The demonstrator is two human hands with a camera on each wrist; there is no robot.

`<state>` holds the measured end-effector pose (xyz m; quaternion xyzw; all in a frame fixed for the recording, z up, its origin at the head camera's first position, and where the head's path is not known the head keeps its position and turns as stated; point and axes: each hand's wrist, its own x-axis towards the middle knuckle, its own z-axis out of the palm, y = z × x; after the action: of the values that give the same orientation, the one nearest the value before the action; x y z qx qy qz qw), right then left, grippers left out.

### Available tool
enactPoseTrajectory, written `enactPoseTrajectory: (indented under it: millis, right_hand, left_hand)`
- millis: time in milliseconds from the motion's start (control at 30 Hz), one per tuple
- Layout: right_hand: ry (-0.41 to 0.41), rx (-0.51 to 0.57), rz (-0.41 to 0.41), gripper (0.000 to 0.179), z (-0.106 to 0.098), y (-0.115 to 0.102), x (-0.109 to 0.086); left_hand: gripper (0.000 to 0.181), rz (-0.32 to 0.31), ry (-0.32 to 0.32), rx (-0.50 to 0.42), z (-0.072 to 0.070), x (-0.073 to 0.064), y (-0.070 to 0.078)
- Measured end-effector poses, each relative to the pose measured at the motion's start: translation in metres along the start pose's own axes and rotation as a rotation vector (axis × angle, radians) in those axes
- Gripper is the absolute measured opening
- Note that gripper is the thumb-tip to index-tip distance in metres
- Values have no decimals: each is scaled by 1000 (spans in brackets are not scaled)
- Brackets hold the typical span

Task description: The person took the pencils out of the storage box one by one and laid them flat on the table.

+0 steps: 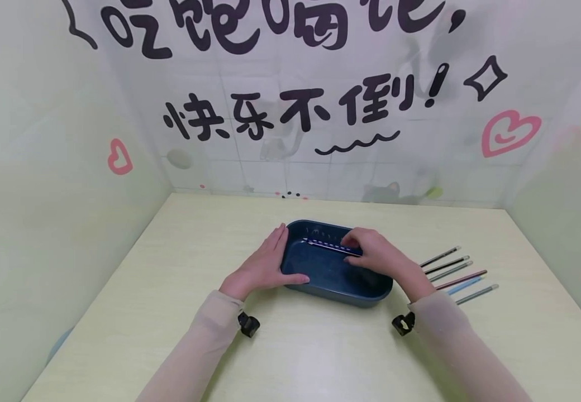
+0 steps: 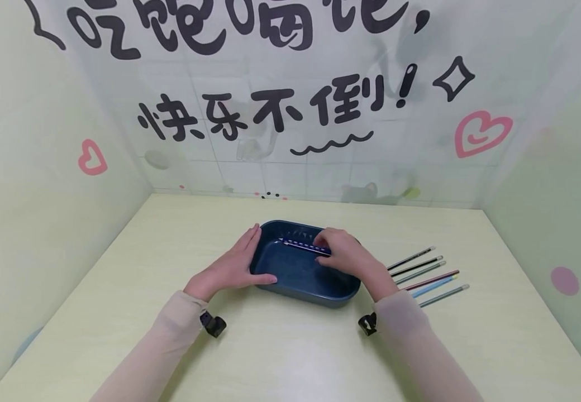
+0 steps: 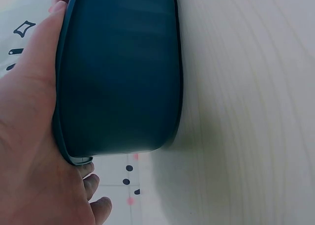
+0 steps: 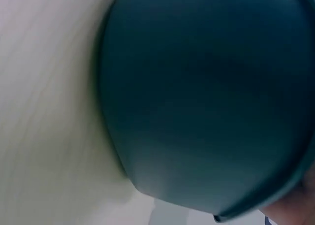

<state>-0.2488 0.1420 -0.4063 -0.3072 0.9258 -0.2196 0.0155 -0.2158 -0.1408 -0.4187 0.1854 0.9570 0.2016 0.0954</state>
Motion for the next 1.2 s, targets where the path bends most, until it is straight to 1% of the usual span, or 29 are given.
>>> enactPoseTrajectory:
  millis: [167, 333, 567, 733, 867, 1033, 1200]
  right_hand:
    - [-14, 20, 19, 30, 6, 0, 8]
    - [-34, 16, 49, 31, 11, 1, 12]
    - [-95, -44, 95, 35, 16, 4, 15]
    - [-120, -74, 121, 34, 19, 1, 18]
    - [-141, -98, 157, 26, 19, -3, 21]
    - [-177, -133, 196, 11, 21, -5, 23]
    - [-222, -138, 212, 7, 22, -5, 23]
  left_hand:
    - [126, 7, 5, 10, 0, 0, -1]
    - [126, 14, 10, 9, 1, 0, -1]
    - [126, 12, 15, 0, 1, -1, 0]
    - [126, 5, 15, 8, 1, -1, 0]
    - [125, 6, 13, 8, 0, -1, 1]
    - [124, 2, 13, -3, 0, -2, 1]
    - [124, 5, 18, 0, 1, -1, 1]
